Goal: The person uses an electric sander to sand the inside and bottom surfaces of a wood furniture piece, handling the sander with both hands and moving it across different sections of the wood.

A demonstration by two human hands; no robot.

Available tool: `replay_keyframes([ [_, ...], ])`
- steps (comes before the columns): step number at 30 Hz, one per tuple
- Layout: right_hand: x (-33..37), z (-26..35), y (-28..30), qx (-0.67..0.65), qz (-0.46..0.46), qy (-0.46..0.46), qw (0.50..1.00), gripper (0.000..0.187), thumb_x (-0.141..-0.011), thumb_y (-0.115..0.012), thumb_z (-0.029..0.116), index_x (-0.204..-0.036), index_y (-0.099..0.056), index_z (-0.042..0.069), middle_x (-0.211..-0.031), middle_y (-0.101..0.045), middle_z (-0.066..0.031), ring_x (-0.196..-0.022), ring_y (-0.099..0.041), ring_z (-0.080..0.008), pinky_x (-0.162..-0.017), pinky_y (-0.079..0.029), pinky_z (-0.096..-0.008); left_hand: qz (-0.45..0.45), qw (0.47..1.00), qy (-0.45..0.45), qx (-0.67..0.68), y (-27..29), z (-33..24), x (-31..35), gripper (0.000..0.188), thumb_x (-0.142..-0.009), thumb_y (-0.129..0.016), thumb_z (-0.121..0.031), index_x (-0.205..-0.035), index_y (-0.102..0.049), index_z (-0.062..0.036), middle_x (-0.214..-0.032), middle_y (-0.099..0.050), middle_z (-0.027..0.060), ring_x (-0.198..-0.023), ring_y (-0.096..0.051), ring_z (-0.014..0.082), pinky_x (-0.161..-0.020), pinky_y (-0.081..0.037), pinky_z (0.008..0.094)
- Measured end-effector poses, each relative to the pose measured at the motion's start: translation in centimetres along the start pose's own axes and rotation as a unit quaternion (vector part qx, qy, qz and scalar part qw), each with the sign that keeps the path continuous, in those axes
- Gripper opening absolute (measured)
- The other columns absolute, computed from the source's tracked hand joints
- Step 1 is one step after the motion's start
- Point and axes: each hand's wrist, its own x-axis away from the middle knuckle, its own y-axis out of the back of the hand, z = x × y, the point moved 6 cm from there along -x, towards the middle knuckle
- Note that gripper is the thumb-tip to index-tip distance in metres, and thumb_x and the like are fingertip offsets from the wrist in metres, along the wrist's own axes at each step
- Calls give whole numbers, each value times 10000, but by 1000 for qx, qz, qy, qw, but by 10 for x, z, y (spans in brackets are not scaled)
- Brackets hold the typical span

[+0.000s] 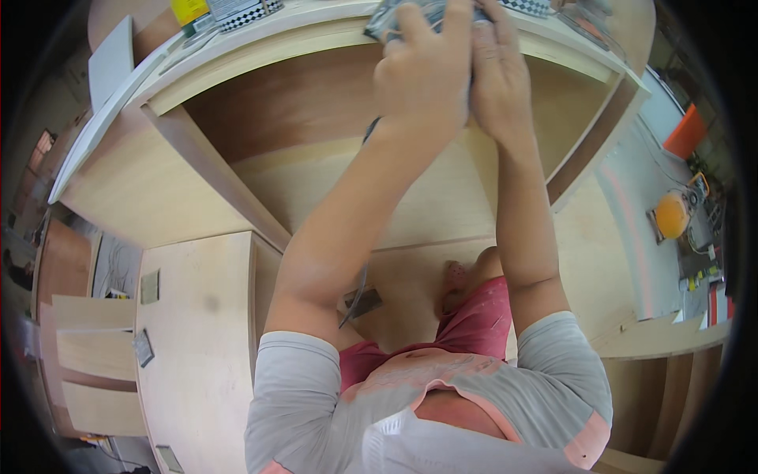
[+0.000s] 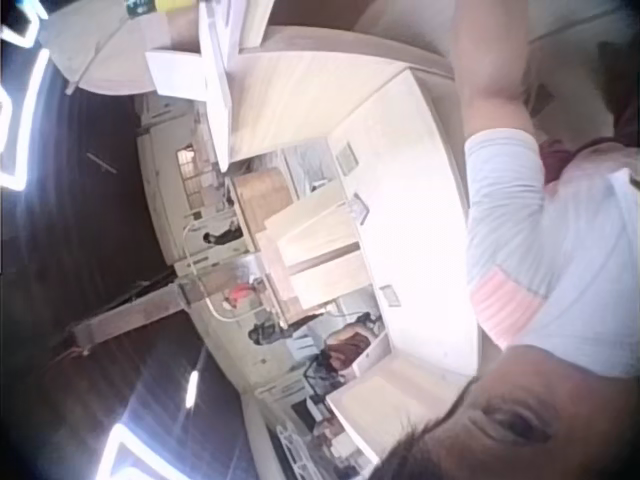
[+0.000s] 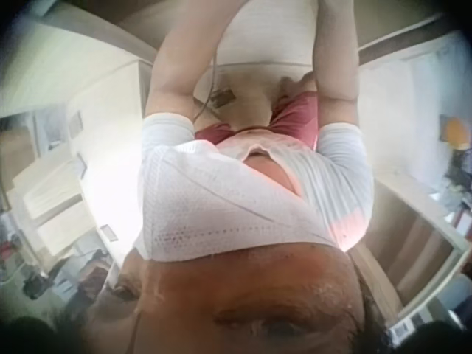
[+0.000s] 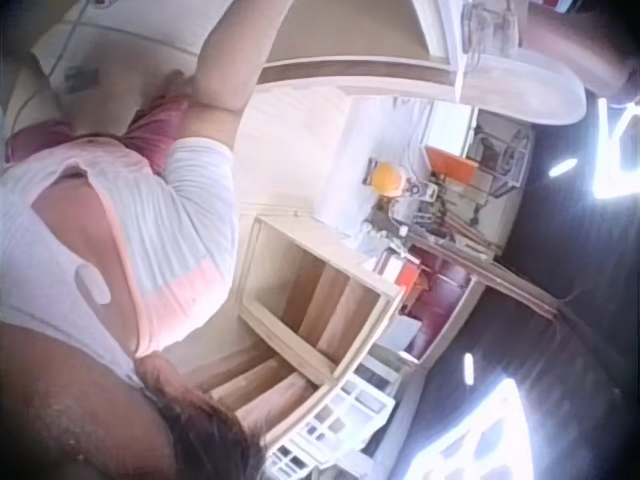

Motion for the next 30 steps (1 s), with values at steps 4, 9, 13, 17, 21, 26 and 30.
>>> replay_keyframes([
  [4, 10, 10, -8, 100, 39, 103, 989, 383, -981, -338, 142, -1314, -382, -43, -1283, -451, -181, -1214, -418, -250, -1040, -302, -336, -80, 995, -16, -52, -11, 9, 15, 510, -757, -698, -269, -1214, -498, -166, -983, -527, 172, -699, -607, 321, -504, -525, 359],
  [9, -4, -2, 6, 12, -13, 0, 1000, 393, -983, -333, 148, -1322, -377, -46, -1297, -442, -208, -1229, -419, -284, -1049, -297, -346, -38, 996, -42, -63, 3, -7, -6, 439, -853, -529, -181, -1284, -454, -150, -952, -510, 162, -695, -631, 299, -553, -539, 369],
  [13, 3, 12, -12, 134, 10, 134, 982, 387, -997, -310, 158, -1317, -395, -41, -1273, -485, -189, -1201, -455, -264, -1033, -324, -334, -116, 991, -62, -4, 14, 8, 5, 435, -828, -554, -178, -1256, -482, -151, -903, -524, 137, -648, -628, 255, -504, -530, 320],
  [17, 20, -1, -1, 173, -11, 83, 981, 425, -985, -377, 217, -1339, -398, -18, -1311, -480, -139, -1094, -528, -203, -916, -424, -293, -156, 983, -76, -65, -11, 2, 16, 386, -809, -613, -271, -1178, -525, -197, -923, -521, 153, -551, -597, 287, -370, -477, 313],
  [21, 19, 0, 6, 126, -68, 46, 989, 416, -1007, -296, 216, -1331, -409, -19, -1299, -488, -148, -1171, -485, -233, -991, -365, -311, -166, 980, -77, -76, -8, -12, 13, 364, -793, -620, -261, -1140, -547, -179, -905, -533, 138, -607, -615, 302, -411, -488, 316],
  [26, 5, 9, -8, 138, -50, 61, 987, 387, -997, -320, 168, -1313, -408, -40, -1257, -498, -189, -1194, -463, -273, -1032, -325, -338, -74, 989, -76, -105, 12, 3, -2, 424, -826, -557, -177, -1244, -493, -150, -897, -532, 123, -658, -627, 256, -512, -528, 320],
  [30, 9, 14, -10, 155, -78, 48, 984, 402, -1007, -314, 211, -1312, -425, -27, -1270, -504, -159, -1161, -484, -234, -997, -359, -316, -68, 986, -145, -42, 18, 6, -8, 400, -826, -555, -166, -1223, -506, -140, -884, -553, 113, -670, -629, 257, -535, -525, 323],
])
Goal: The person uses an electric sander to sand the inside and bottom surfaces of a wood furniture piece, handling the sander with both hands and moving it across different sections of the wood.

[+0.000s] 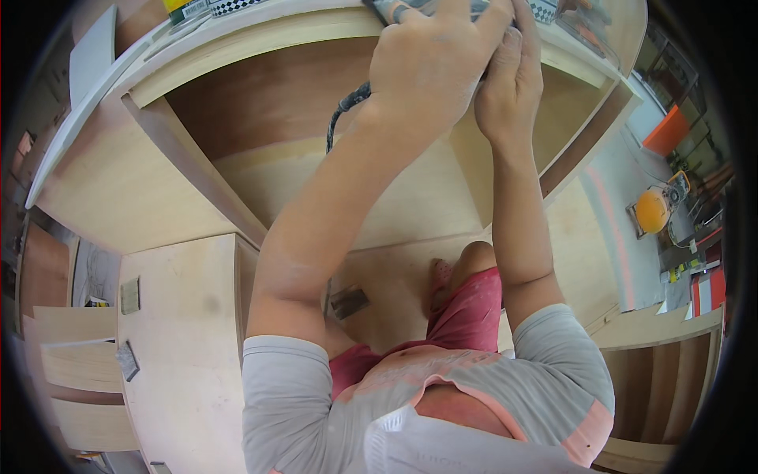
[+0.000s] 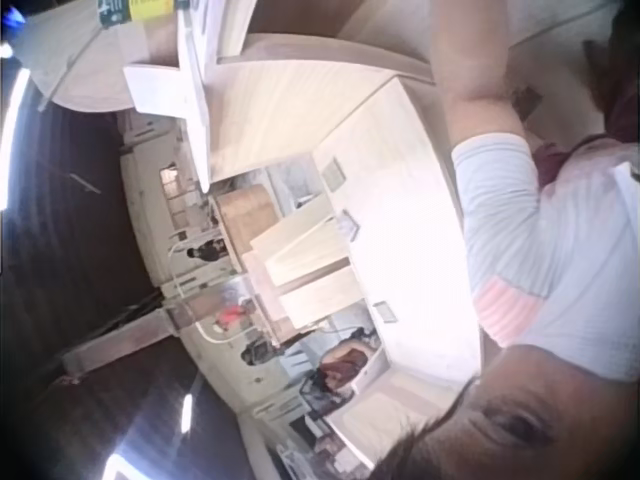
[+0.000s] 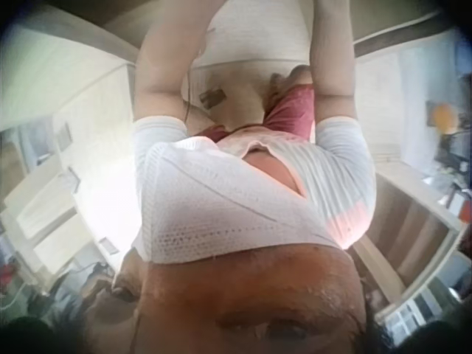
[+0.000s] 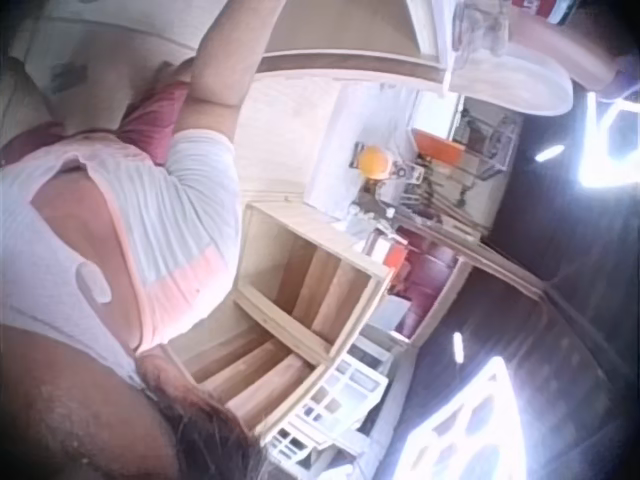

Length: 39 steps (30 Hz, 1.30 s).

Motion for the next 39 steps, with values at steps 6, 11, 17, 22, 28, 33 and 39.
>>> replay_keyframes([
  [6, 11, -20, 13, -20, -50, -63, 997, 403, -1012, -332, 244, -1320, -439, 7, -1264, -522, -129, -1133, -499, -197, -960, -391, -289, 10, 997, -54, 62, -26, -12, 0, 437, -738, -671, -179, -1156, -554, -132, -931, -577, 117, -694, -635, 291, -590, -524, 333],
  [11, -3, -7, 4, 24, -47, 12, 999, 361, -988, -415, 224, -1287, -477, 32, -1240, -539, -122, -1104, -524, -213, -941, -403, -297, 8, 996, -39, 84, -3, 3, -8, 343, -832, -547, -148, -1171, -522, -104, -897, -578, 130, -724, -634, 281, -604, -531, 354],
  [17, -12, 19, -23, 2, 53, 49, 997, 380, -970, -400, 150, -1304, -421, -30, -1259, -490, -195, -1190, -455, -282, -1027, -326, -355, -35, 961, 14, 272, 27, 37, 5, 366, -790, -596, -128, -1136, -523, -33, -1004, -577, 180, -918, -582, 421, -796, -498, 425],
  [22, 8, 11, -26, -47, -6, -39, 998, 623, -857, -634, 226, -1329, -348, -64, -1245, -460, -236, -1188, -445, -281, -1016, -338, -375, -110, 961, 166, 191, 5, 42, 26, 481, -739, -636, -78, -1197, -501, -15, -1093, -529, 220, -982, -562, 402, -850, -480, 425],
  [28, -10, -9, 19, 42, -27, -150, 987, 713, -795, -707, 240, -1325, -344, -71, -1248, -451, -235, -1118, -504, -273, -946, -413, -367, 122, 861, 106, 482, -31, 29, 30, 790, -579, -827, -197, -1280, -493, -49, -1141, -556, 175, -1006, -565, 321, -855, -475, 362],
  [33, -22, -33, 48, -30, -125, -139, 982, 703, -737, -726, 194, -1303, -385, -46, -1201, -472, -230, -1107, -500, -290, -958, -404, -382, -14, 999, 1, 43, 15, 110, 39, 336, -775, -674, -180, -1100, -654, -95, -1111, -622, 135, -1010, -578, 286, -911, -432, 375],
  [39, -20, 3, 20, 186, -44, -17, 981, 812, -559, -798, 157, -1259, -424, -14, -1172, -457, -229, -1111, -464, -347, -959, -412, -418, 50, 989, 62, -127, 31, 207, 42, 259, -811, -637, -326, -1000, -707, -164, -977, -658, 50, -942, -597, 262, -800, -439, 380],
])
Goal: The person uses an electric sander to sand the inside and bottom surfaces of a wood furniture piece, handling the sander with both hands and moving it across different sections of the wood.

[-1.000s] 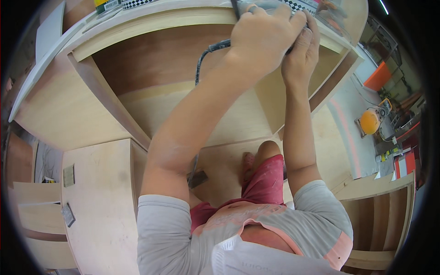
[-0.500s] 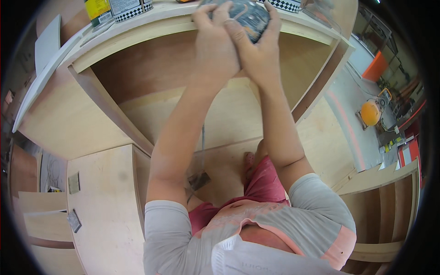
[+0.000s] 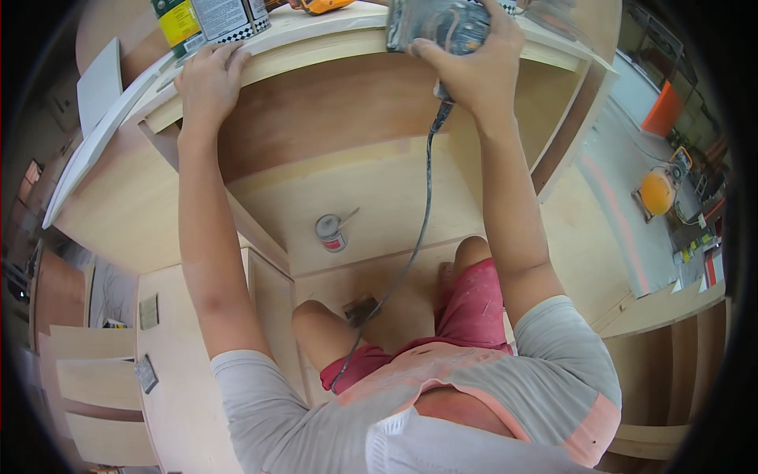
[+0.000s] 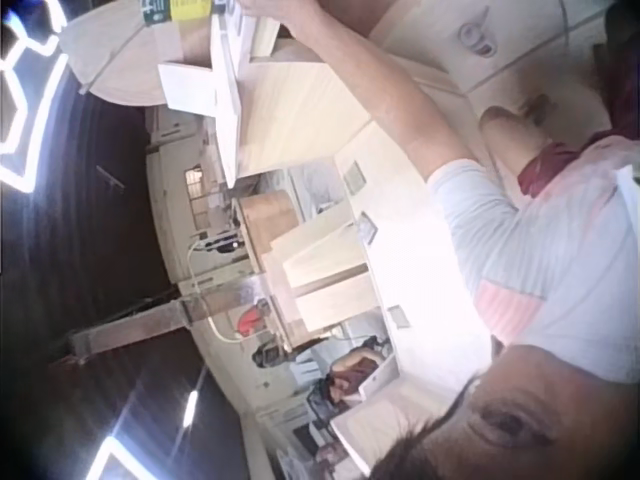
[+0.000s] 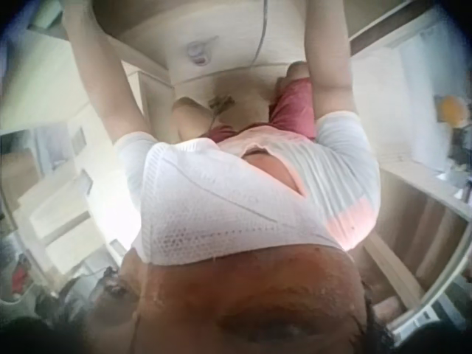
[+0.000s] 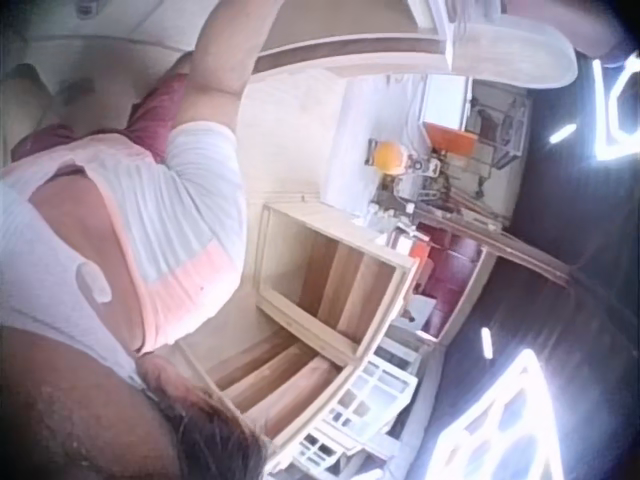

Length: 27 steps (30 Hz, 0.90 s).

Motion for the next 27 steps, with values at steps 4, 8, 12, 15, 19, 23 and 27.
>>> replay_keyframes([
  [4, 0, 28, -12, -20, 42, 72, 996, 798, -559, -792, 146, -1262, -434, 25, -1165, -451, -239, -1105, -455, -370, -955, -412, -430, 82, 988, 66, 115, -6, 17, -18, 223, -795, -653, -305, -952, -719, -160, -905, -667, 49, -862, -621, 240, -756, -443, 363],
  [8, 6, 19, -14, -48, 66, 30, 996, 783, -564, -781, 129, -1268, -444, 58, -1140, -458, -238, -1087, -469, -373, -942, -418, -428, 126, 988, 45, 80, -6, 13, -26, 218, -790, -668, -280, -938, -719, -129, -862, -659, 66, -808, -628, 218, -744, -458, 330],
  [12, 3, -7, 2, -13, 61, -42, 997, 790, -552, -778, 140, -1265, -450, 50, -1129, -460, -237, -1075, -481, -370, -941, -421, -420, 119, 980, 31, 156, -14, 3, -31, 192, -777, -669, -288, -895, -726, -147, -867, -663, 50, -839, -625, 232, -750, -447, 350],
  [15, -8, -26, 16, 25, 27, -62, 997, 814, -531, -776, 164, -1266, -448, 39, -1137, -456, -229, -1075, -479, -368, -949, -416, -412, 67, 985, -24, 155, -15, -13, -31, 203, -770, -677, -295, -888, -725, -137, -865, -661, 51, -828, -626, 234, -764, -450, 346],
  [19, -23, -41, 32, 12, 9, -75, 997, 803, -505, -758, 180, -1234, -472, 1, -1106, -514, -221, -1050, -516, -340, -940, -426, -393, 100, 983, 5, 154, -22, -15, -39, 212, -758, -688, -296, -878, -726, -127, -846, -660, 57, -799, -628, 238, -762, -457, 343],
  [23, -29, -46, 37, 25, 5, -68, 997, 790, -501, -753, 180, -1220, -484, -9, -1087, -539, -219, -1038, -530, -329, -932, -431, -384, 125, 979, 12, 162, -26, -15, -44, 203, -736, -704, -286, -852, -726, -121, -810, -658, 63, -755, -630, 232, -722, -465, 339],
  [27, -25, -24, 23, 34, 32, -29, 998, 778, -520, -744, 172, -1232, -477, 5, -1100, -514, -224, -1034, -521, -350, -928, -435, -394, 103, 981, -3, 161, -26, -17, -45, 207, -729, -706, -294, -832, -721, -115, -798, -657, 64, -736, -628, 229, -699, -469, 343],
])
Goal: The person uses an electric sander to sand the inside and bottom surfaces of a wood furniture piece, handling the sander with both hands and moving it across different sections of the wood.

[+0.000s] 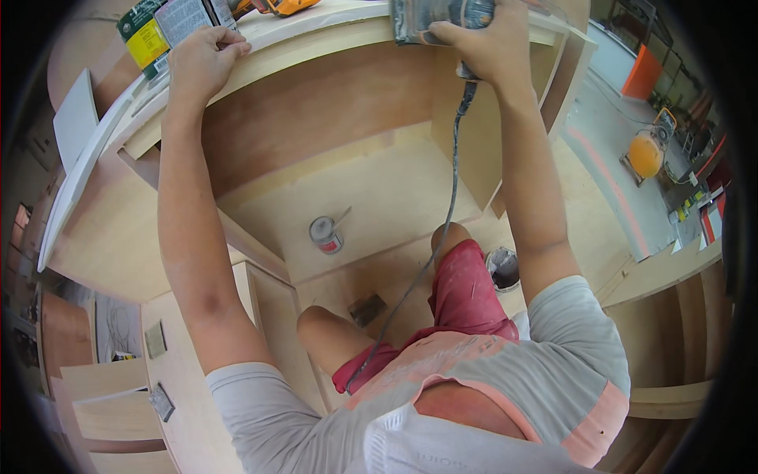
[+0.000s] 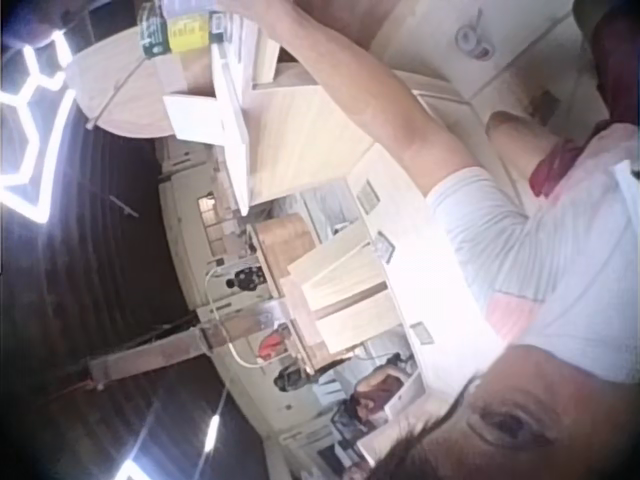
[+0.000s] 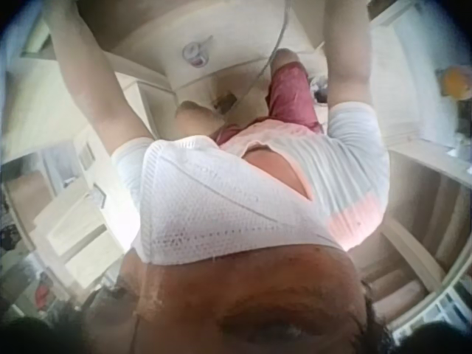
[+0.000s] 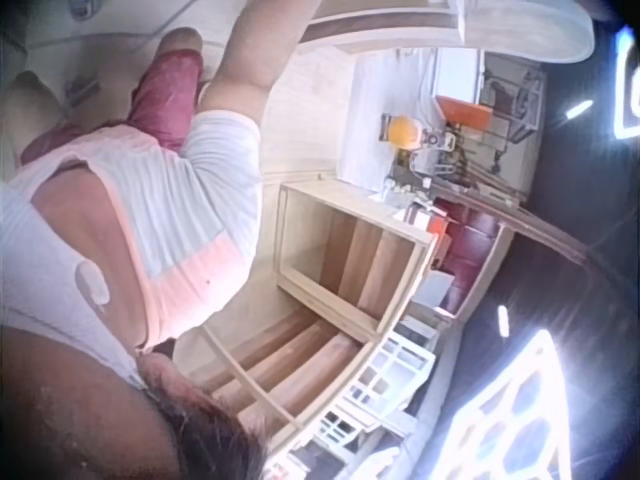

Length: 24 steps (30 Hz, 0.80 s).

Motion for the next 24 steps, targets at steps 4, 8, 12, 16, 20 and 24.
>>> replay_keyframes([
  [4, 11, 38, -25, -16, 40, 77, 996, 722, -564, -718, 131, -1240, -480, 44, -1092, -491, -235, -1032, -508, -378, -918, -441, -409, -49, 999, -4, 4, 7, -9, 17, 177, -737, -711, -254, -808, -711, -92, -801, -658, 68, -737, -625, 234, -693, -472, 340],
  [8, 12, 84, -44, -70, 104, 139, 982, 657, -622, -721, 139, -1230, -492, 47, -1072, -489, -265, -997, -516, -402, -901, -447, -415, -214, 971, 51, 90, 23, -14, 108, 132, -771, -715, -158, -842, -683, -52, -820, -662, 86, -738, -624, 217, -692, -481, 320],
  [12, 3, 102, -54, -82, 131, 172, 973, 616, -647, -717, 159, -1214, -510, 39, -1029, -508, -282, -968, -521, -423, -880, -452, -431, -69, 961, 268, 18, 11, 30, 285, 195, -795, -699, -146, -947, -659, -31, -902, -658, 106, -849, -608, 252, -799, -461, 340],
  [16, -9, 121, -57, -20, 137, 181, 974, 549, -671, -653, 127, -1196, -529, 27, -994, -528, -320, -953, -529, -455, -851, -460, -439, -15, 877, 408, -252, 83, 28, 546, 428, -824, -673, -246, -1166, -579, -7, -1118, -597, 183, -1084, -503, 366, -953, -371, 463],
  [20, -14, 152, -88, -26, 226, 231, 946, 548, -680, -578, 95, -1219, -519, 12, -997, -539, -356, -916, -566, -459, -849, -474, -435, 134, 715, 425, -539, 188, -106, 678, 470, -844, -633, -353, -1134, -549, 7, -1022, -564, 197, -937, -538, 365, -797, -441, 449],
  [24, -19, 190, -90, 56, 354, 67, 931, 586, -679, -565, 119, -1249, -501, -2, -1013, -573, -320, -895, -602, -424, -823, -506, -411, 227, 601, 369, -672, 226, -182, 705, 474, -904, -515, -447, -1063, -517, 0, -955, -530, 192, -825, -540, 370, -623, -467, 466],
])
